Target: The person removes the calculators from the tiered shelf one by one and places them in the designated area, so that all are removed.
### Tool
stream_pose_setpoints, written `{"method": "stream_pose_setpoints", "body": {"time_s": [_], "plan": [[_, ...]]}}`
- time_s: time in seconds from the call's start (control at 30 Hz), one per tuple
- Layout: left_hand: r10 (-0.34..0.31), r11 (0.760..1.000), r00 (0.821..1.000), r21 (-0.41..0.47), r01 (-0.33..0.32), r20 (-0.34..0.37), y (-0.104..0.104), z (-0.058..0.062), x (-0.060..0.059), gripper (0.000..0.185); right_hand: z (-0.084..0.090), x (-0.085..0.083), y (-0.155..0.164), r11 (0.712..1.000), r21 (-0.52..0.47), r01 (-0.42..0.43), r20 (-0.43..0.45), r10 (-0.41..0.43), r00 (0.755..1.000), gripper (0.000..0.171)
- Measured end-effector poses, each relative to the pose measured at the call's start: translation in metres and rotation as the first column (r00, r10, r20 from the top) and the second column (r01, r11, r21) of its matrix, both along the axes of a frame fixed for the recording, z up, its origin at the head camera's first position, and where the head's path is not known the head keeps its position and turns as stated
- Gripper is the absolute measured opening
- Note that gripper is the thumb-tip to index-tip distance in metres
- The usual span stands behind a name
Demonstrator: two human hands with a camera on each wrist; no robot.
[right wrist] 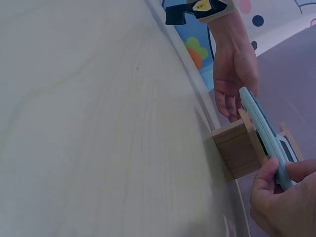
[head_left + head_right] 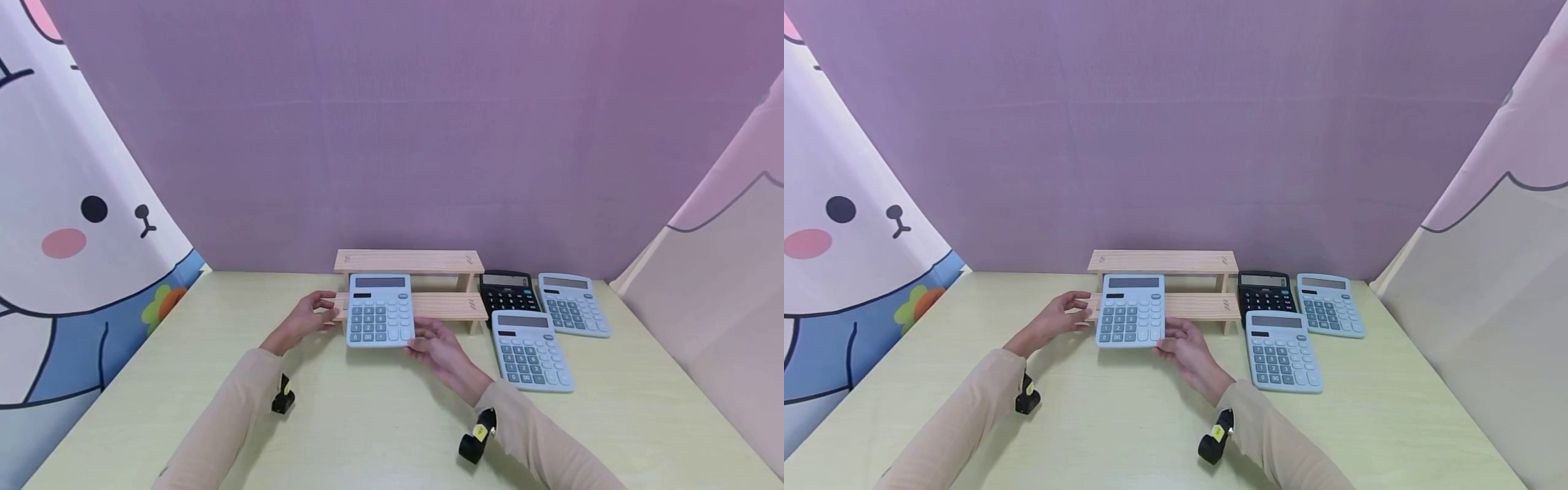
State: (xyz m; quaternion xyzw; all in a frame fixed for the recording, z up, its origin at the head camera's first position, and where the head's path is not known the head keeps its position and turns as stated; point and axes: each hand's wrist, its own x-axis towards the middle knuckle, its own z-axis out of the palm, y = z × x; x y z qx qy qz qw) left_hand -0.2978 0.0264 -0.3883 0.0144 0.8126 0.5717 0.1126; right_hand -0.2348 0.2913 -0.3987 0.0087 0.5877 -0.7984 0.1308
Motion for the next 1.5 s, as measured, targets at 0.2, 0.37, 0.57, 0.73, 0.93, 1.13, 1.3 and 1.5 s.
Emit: {"method": "stream_pose_setpoints", "body": {"time_s": [0.2,0.37,0.57,0.73,0.93,1.13,1.3,1.5], "plan": [[-0.011,1.000,1.000,0.007,0.011,-0.015,0.000,0.000,0.000,0.049,-0.001,0.002,0.001,1.000,0.002,-0.016,-0.004,0.016,1.000,0.050],[0.002,1.000,1.000,0.018,-0.002,-0.012,0.000,0.000,0.000,0.050,0.000,0.004,0.002,1.000,0.002,-0.017,-0.009,0.017,1.000,0.051],[-0.003,1.000,1.000,0.019,0.003,-0.019,0.001,0.001,0.002,0.050,0.000,0.006,0.001,1.000,0.001,-0.018,-0.004,0.018,1.000,0.052],[0.001,1.000,1.000,0.027,0.000,-0.023,0.001,0.002,0.003,0.050,0.000,0.008,0.001,1.000,-0.006,-0.019,-0.007,0.019,1.000,0.052],[-0.008,1.000,0.999,0.025,0.009,-0.031,0.001,0.001,0.003,0.049,0.000,0.008,0.000,1.000,-0.014,-0.013,-0.012,0.013,1.000,0.052],[-0.008,1.000,1.000,0.024,0.008,-0.025,0.001,0.001,0.002,0.050,0.002,0.009,0.001,1.000,-0.007,-0.008,-0.012,0.008,1.000,0.052],[-0.012,1.000,1.000,0.023,0.013,-0.021,0.001,0.002,0.002,0.050,0.002,0.010,0.004,1.000,-0.009,-0.016,-0.012,0.015,1.000,0.053],[-0.019,0.999,1.000,0.030,0.019,-0.017,0.000,0.001,0.002,0.048,0.000,0.012,0.012,1.000,-0.011,-0.029,-0.018,0.028,0.999,0.055]]}}
